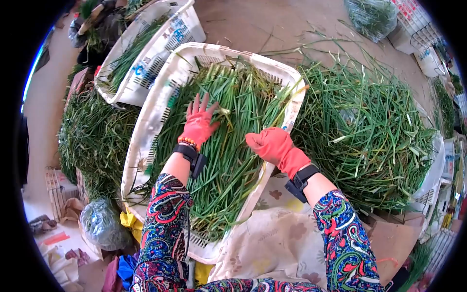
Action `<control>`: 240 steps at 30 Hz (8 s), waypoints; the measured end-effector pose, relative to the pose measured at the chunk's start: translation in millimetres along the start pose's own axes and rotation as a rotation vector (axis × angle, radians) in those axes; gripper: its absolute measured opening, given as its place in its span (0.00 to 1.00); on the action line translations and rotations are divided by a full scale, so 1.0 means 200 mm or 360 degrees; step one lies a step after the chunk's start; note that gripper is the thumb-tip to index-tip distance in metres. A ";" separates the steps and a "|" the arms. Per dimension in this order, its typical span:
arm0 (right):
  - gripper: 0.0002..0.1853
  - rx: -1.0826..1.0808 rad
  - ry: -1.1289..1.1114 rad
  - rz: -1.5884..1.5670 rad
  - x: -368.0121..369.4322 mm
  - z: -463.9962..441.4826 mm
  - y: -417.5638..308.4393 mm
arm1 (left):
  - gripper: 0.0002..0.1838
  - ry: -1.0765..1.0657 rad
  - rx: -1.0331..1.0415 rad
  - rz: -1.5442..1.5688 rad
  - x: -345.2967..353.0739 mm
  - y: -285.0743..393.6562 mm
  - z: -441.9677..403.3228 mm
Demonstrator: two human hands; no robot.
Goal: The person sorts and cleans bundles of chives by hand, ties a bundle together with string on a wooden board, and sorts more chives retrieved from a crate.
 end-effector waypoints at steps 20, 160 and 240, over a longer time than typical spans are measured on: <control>0.08 -0.0030 0.0068 -0.0067 -0.01 0.00 -0.02 | 0.11 0.0274 -0.0050 0.0470 -0.21 -0.30 -0.22; 0.09 -0.0104 0.0127 -0.0043 -0.03 0.08 -0.06 | 0.65 -0.0507 -0.0994 0.0407 0.27 -0.25 0.00; 0.23 -0.0475 0.2101 -0.0846 -1.82 1.17 -0.96 | 0.32 -0.0227 -0.0758 0.0416 -0.73 -0.18 1.55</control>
Point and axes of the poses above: each hand's wrist, its own z-axis away from the middle knuckle, its own x-axis out of the palm, y = z × x, the point moved 10 cm from there along -z, towards the middle knuckle, and after that the axes turned 7 degrees about -y, right-handed, at the moved point
